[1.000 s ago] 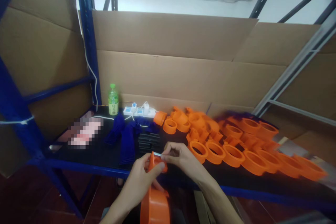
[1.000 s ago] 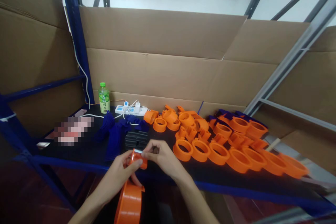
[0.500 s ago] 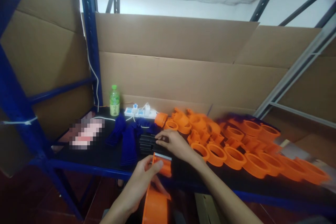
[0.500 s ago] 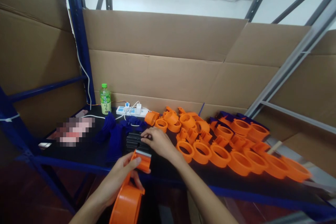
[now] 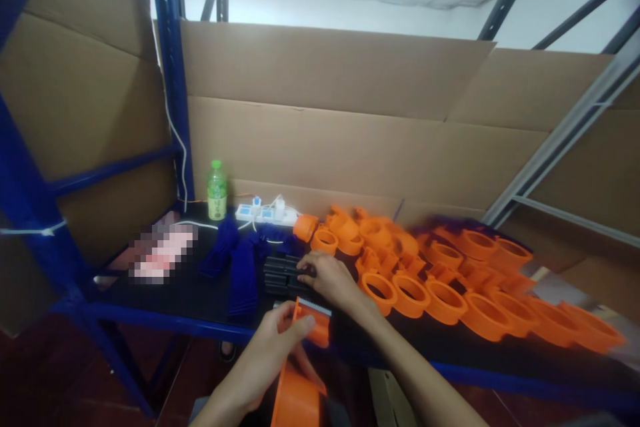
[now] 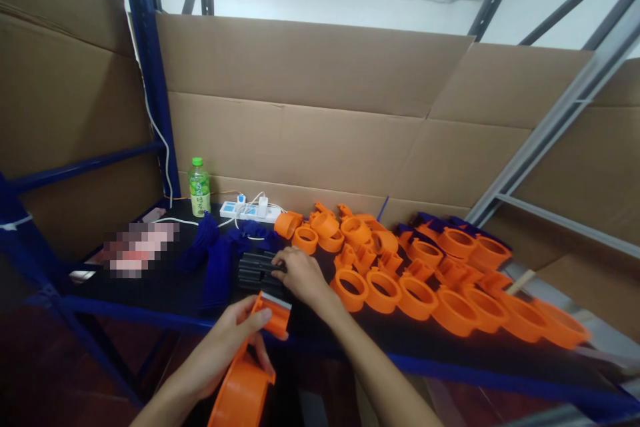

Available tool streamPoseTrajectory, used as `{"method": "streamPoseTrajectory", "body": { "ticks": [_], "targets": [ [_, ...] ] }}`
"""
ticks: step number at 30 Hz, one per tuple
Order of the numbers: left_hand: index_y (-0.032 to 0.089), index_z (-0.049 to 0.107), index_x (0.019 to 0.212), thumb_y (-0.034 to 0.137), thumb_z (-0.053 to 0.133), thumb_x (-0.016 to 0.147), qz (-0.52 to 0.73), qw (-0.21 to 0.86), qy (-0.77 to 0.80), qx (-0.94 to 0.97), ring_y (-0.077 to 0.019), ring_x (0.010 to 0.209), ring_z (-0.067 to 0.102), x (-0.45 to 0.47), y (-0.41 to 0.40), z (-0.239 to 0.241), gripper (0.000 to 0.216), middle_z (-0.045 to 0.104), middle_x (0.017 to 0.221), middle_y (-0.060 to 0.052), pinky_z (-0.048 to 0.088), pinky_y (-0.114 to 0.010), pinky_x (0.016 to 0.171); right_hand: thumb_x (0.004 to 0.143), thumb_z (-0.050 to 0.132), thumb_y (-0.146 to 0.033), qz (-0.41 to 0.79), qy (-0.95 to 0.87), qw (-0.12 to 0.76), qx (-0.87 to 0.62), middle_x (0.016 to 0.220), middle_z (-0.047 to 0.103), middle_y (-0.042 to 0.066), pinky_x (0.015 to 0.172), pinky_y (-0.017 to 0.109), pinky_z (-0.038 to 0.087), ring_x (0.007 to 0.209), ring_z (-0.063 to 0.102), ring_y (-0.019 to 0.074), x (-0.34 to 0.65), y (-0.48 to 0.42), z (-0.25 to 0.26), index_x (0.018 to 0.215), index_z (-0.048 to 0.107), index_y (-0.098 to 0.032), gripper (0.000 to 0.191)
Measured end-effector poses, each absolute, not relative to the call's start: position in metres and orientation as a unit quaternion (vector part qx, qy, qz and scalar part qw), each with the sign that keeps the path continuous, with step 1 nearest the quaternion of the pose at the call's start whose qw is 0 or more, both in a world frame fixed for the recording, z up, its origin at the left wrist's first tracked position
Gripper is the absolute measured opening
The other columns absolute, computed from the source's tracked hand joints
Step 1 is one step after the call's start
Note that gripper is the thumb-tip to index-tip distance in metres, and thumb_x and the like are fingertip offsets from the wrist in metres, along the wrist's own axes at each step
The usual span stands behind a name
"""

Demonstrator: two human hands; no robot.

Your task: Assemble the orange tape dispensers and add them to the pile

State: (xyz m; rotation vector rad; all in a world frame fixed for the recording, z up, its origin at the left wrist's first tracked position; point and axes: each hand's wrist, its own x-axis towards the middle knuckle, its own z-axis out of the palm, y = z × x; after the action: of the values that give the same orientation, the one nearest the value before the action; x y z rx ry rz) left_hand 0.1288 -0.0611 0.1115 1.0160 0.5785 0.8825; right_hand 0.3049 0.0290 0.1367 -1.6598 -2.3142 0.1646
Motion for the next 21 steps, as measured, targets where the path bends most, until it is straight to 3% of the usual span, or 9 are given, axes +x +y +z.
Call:
{"method": "streamPoseTrajectory", "body": {
  "ticks": [14, 21],
  "targets": [
    [0.015, 0.060, 0.115, 0.049, 0.062, 0.085, 0.412, 0.734, 0.281, 0.461, -0.0165, 0.052, 0.070, 0.126, -0.057, 0.108, 0.045, 0.074, 0.102, -0.012, 0.050, -0.026, 0.056, 0.085, 0.065, -0.023, 0.025, -0.833, 0.146, -0.533, 0.103, 0.069, 0.006, 0.079, 0.029, 0.046, 0.096, 0.062, 0.0199, 0.305, 0.032, 0.133, 0.096, 0.070, -0.022, 0.012],
    [0.015, 0.061, 0.110, 0.048, 0.062, 0.088, 0.470, 0.712, 0.292, 0.433, -0.0139, 0.056, 0.070, 0.126, -0.057, 0.116, 0.039, 0.074, 0.104, -0.013, 0.050, -0.023, 0.055, 0.088, 0.064, -0.026, 0.013, -0.844, 0.209, -0.494, 0.103, 0.067, 0.007, 0.086, 0.032, 0.048, 0.096, 0.061, 0.0191, 0.325, 0.022, 0.155, 0.100, 0.070, -0.019, 0.015]
  ]
}}
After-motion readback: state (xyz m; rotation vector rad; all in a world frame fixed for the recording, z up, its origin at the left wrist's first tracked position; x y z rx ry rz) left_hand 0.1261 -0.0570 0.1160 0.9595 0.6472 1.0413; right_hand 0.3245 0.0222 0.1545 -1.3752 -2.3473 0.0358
